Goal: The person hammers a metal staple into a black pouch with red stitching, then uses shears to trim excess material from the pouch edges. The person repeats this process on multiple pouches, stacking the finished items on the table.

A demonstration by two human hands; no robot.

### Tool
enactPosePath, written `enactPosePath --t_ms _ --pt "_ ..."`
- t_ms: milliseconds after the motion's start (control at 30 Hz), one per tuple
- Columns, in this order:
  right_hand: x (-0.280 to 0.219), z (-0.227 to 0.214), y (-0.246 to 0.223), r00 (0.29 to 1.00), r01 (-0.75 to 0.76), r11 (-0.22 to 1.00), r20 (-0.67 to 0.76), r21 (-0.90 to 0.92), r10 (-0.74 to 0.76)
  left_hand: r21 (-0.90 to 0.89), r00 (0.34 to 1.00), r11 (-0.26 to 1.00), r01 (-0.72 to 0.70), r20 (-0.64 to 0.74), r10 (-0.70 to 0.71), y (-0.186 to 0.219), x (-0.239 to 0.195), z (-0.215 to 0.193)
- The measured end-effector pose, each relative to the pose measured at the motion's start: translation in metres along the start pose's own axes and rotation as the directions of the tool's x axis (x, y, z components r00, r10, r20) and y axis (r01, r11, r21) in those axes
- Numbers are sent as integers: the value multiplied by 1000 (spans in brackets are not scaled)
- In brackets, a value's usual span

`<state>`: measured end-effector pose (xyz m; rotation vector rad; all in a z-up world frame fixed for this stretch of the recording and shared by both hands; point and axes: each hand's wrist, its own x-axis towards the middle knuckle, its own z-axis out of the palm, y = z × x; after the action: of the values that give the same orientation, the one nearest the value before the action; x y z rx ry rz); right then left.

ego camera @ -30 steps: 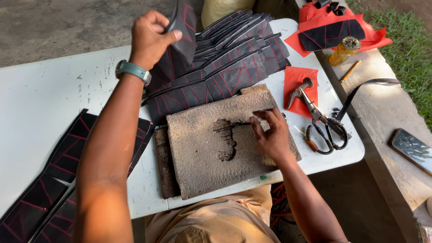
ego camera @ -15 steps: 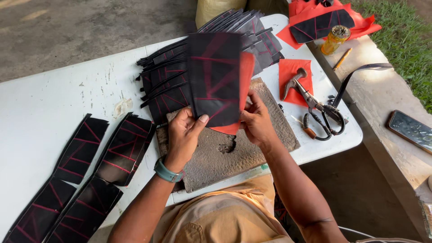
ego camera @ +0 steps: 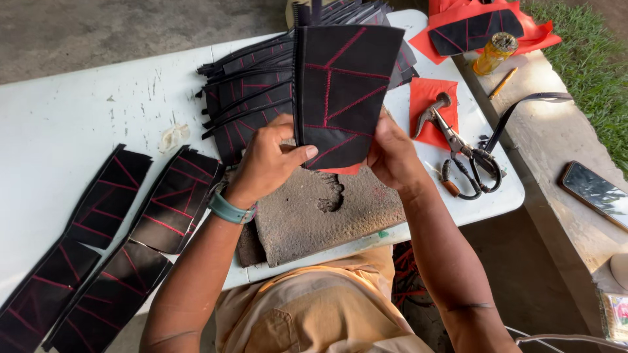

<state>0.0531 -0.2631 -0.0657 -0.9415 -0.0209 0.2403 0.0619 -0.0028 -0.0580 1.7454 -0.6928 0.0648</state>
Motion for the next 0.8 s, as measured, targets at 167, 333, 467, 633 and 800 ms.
enactPosePath --t_ms 167,333,467,633,800 --pt "10 -3 -1 982 182 965 84 -190 -168 -331 995 943 45 -71 -73 3 10 1" --pt "10 2 -5 989 108 987 116 -118 -94 -369 992 921 124 37 -119 -6 10 -1" --pt "6 7 -2 977 176 960 160 -219 -142 -336 995 937 92 8 -95 -8 8 3" --pt "6 7 -11 955 160 962 283 -222 -94 -290 994 951 105 -10 -113 -7 7 5" --pt "10 13 -13 995 37 998 97 -56 -32 -458 992 881 118 22 -122 -12 9 13"
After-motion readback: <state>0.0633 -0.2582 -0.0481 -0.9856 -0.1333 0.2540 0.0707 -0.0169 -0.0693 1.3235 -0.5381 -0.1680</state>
